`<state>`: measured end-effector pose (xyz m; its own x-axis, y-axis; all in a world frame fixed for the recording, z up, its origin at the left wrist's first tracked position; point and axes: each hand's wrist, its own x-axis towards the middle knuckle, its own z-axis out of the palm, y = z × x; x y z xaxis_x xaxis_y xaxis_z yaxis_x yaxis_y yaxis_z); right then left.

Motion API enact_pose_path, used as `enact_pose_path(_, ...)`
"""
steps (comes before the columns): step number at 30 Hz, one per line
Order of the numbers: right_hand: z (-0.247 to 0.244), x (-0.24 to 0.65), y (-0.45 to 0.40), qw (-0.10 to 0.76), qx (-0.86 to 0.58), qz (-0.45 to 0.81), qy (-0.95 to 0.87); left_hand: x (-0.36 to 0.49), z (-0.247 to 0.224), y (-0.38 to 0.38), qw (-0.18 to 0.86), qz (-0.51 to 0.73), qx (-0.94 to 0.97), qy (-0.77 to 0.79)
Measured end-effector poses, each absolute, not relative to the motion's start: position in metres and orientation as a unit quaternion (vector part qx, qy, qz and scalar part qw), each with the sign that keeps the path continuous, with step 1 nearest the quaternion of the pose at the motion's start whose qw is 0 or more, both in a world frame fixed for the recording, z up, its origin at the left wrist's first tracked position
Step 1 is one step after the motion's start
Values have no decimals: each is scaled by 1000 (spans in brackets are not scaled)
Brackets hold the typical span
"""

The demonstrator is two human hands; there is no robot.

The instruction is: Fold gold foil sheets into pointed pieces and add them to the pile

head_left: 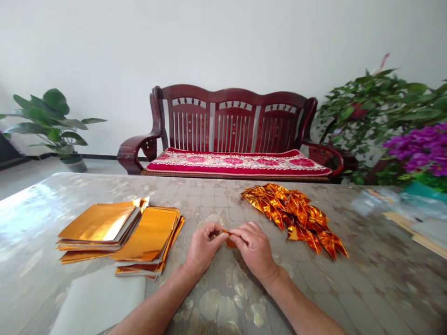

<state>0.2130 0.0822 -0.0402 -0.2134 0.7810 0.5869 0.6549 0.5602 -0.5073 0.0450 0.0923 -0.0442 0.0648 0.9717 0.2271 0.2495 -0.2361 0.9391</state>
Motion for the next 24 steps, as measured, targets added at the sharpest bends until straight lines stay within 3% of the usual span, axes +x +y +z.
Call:
enact_pose_path(12,-46,216,85,561,-514,189,-621,38,-47,97,507,568,463,453)
enact_pose_path(24,-40,217,86,574,-516,274,-575,38,-51,99,522,549,452,471)
